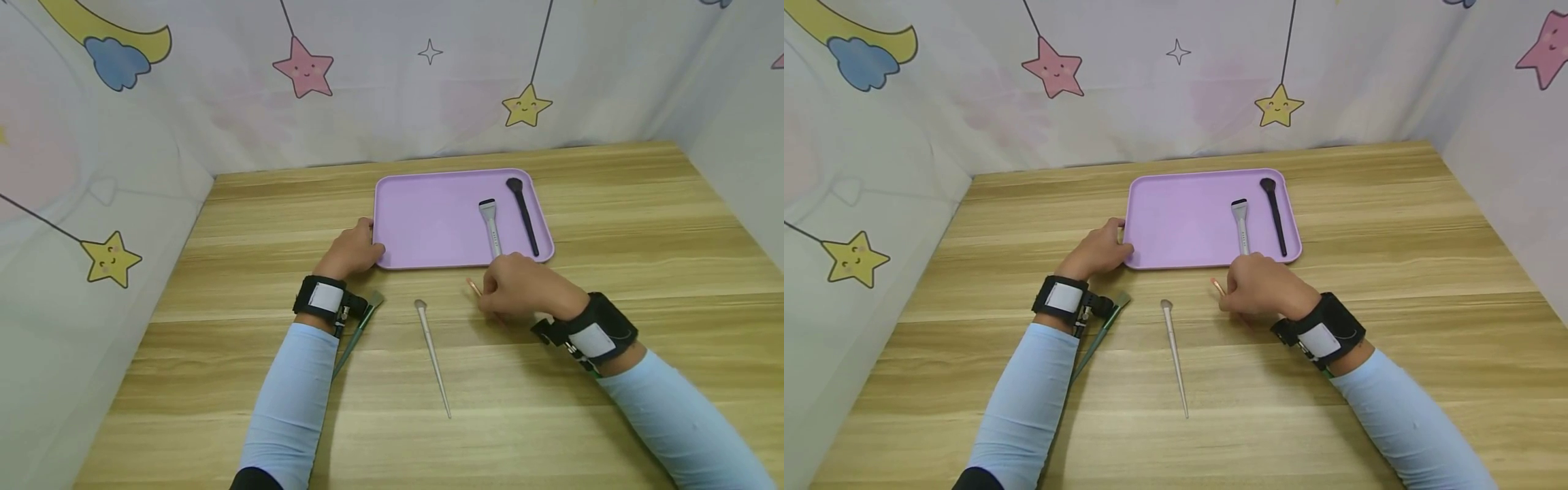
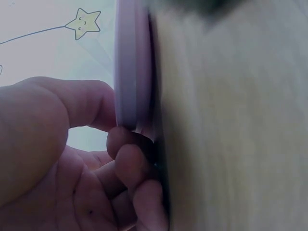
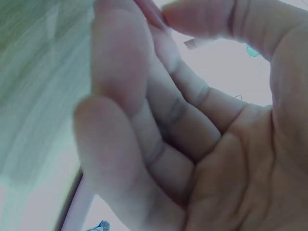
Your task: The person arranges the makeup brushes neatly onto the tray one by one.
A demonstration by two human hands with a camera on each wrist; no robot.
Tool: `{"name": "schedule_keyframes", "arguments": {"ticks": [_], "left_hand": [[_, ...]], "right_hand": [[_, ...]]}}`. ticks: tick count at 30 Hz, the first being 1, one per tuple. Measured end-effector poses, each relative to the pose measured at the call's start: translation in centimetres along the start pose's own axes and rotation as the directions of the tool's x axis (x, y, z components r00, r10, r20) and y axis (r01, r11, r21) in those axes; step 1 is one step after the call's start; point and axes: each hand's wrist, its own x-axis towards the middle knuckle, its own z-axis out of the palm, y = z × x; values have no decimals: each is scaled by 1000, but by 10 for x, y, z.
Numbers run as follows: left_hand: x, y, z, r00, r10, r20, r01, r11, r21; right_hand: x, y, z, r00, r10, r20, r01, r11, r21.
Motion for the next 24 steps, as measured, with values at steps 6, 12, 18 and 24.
{"name": "schedule_keyframes", "arguments": {"ticks": [6,12,18,24], "left_hand": [[1,0,0,1000,0,0,0,1000,4],[1,-1,0,1000,-2,3,1,1000,11],[0,0,-1,1000,6,0,-6,1000,13],[0,0,0,1000,4,0,-4,1000,11]], "right_hand": [[2,1,0,996,5,-89,-1,999,37],[5,2,1,983,40,-182,-25,996,82],[7,2,0,966,45,-256,-18,994,109],[8,3,-2,956,60,-286,-23,991,129]]}}
